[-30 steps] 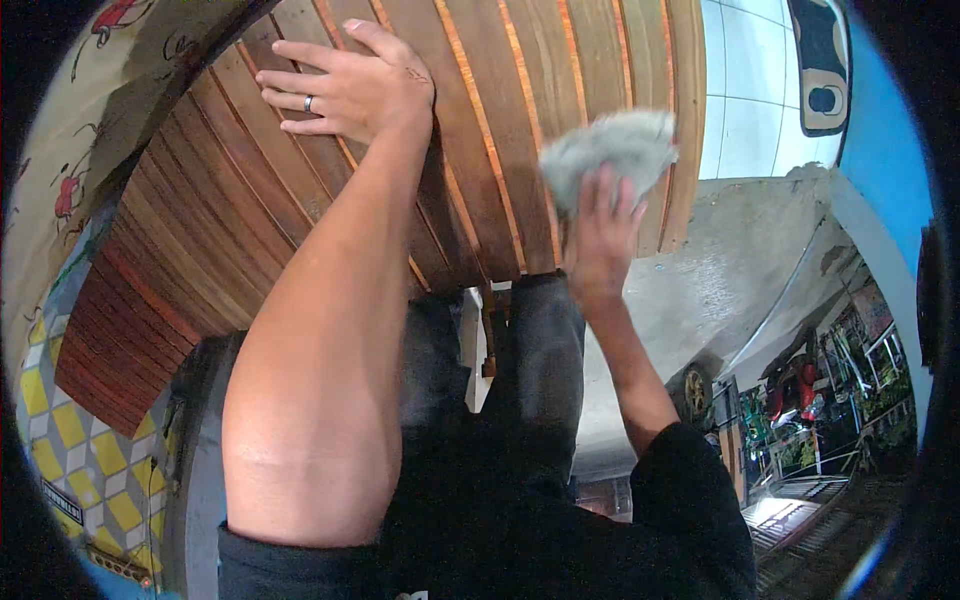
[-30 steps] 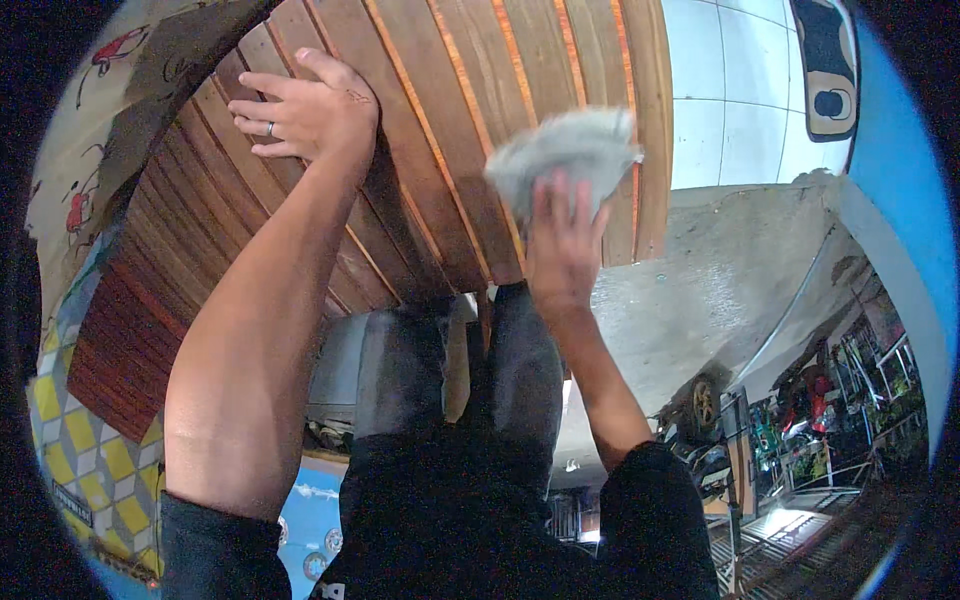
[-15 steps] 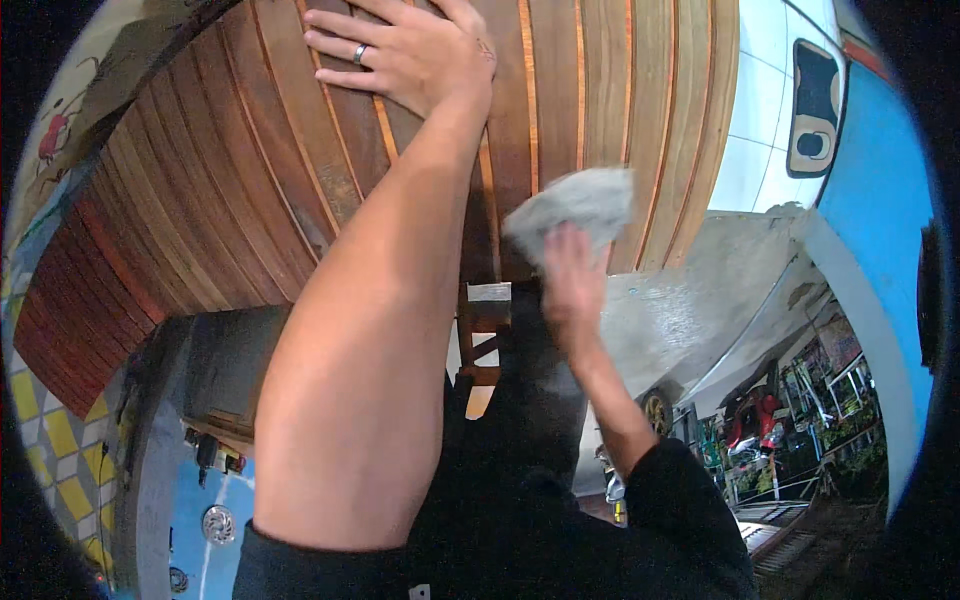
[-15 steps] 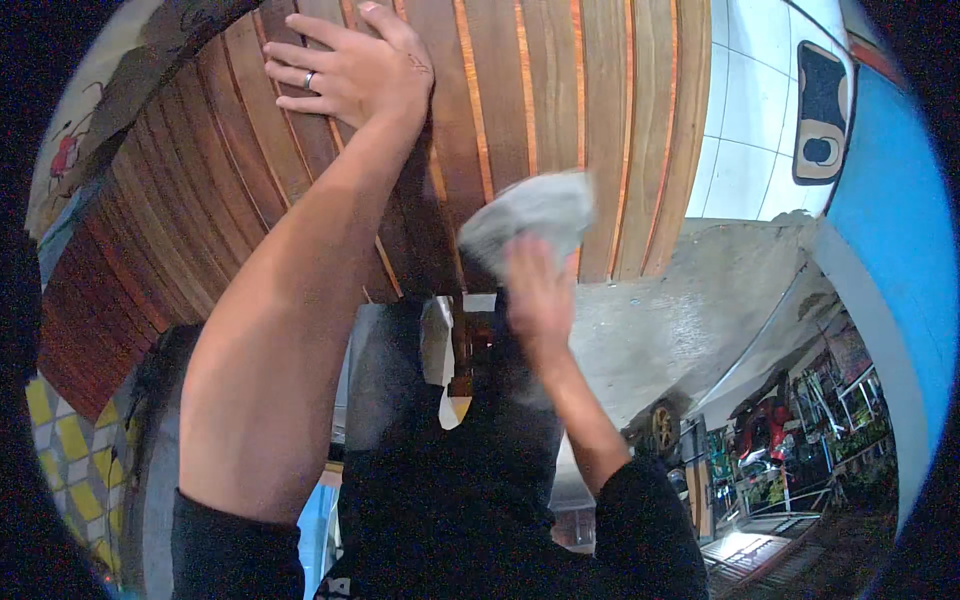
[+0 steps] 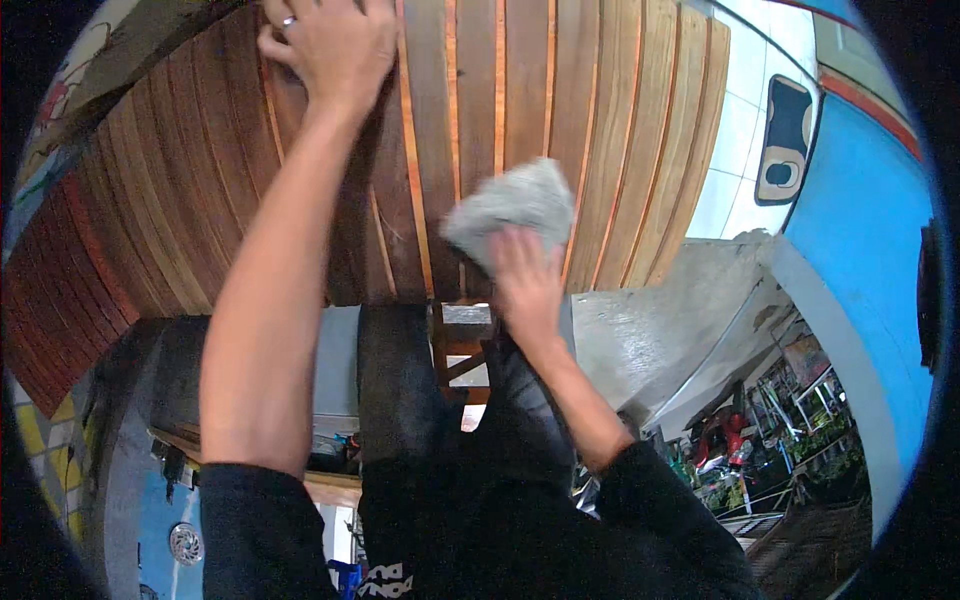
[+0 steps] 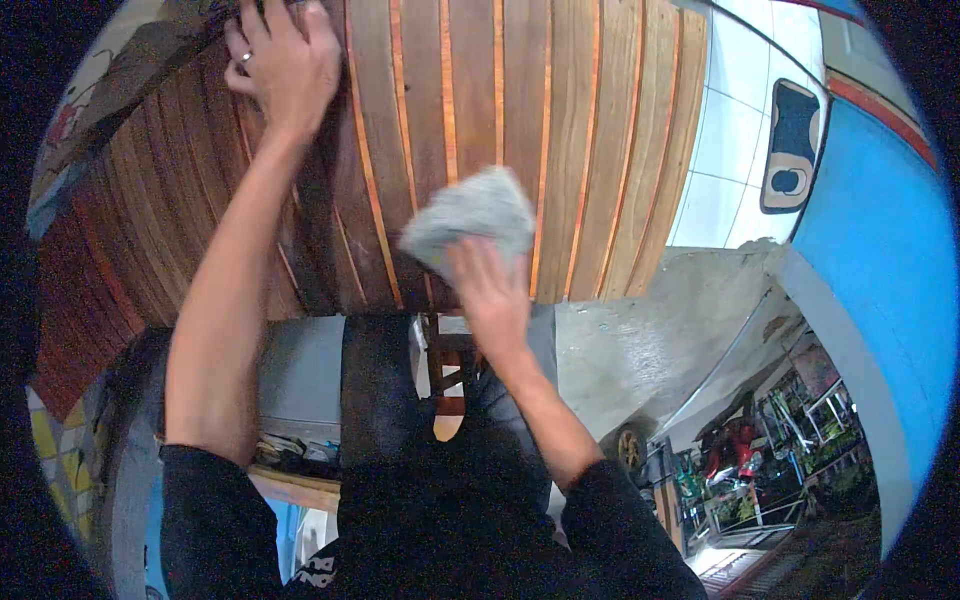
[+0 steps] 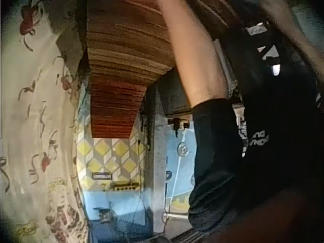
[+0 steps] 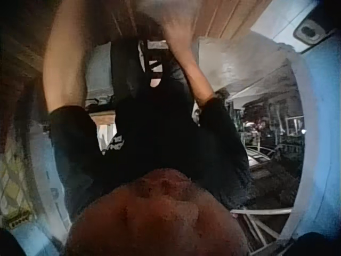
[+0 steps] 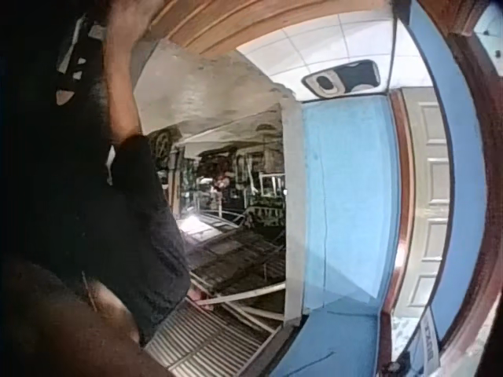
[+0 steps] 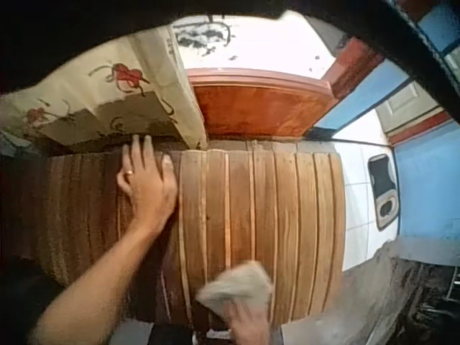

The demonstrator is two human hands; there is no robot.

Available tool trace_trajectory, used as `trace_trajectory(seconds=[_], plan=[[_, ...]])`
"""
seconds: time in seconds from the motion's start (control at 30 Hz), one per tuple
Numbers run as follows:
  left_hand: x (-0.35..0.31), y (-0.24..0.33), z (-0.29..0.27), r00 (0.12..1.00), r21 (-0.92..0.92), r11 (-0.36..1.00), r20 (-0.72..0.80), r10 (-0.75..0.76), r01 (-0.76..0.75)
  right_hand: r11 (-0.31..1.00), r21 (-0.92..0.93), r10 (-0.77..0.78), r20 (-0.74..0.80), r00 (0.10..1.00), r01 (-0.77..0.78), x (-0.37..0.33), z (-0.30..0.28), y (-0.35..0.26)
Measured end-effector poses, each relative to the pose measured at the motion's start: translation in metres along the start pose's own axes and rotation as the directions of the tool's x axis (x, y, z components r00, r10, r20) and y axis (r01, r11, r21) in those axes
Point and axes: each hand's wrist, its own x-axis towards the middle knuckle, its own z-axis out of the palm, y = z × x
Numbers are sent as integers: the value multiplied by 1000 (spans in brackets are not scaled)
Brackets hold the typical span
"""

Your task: The person wipes a curved wooden slatted surface with a cloth, moving methodically along the slats. The person uses one hand to stabilize the surface while the other hand scrubs with the cloth.

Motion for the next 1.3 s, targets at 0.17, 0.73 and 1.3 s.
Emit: trace_trajectory(seconds=[0.17,0.73,1.3], plan=[[18,-27,6,994,150,987,79,-77,64,943,60,330,-280,902,-327,75,-37,40],[18,-38,8,1000,174,985,-2,21,-21,961,-8,266,-240,934,-276,118,-54,39],[21,-42,-5,999,135,991,43,-2,-4,964,5,255,-308,917,-266,200,-83,44]])
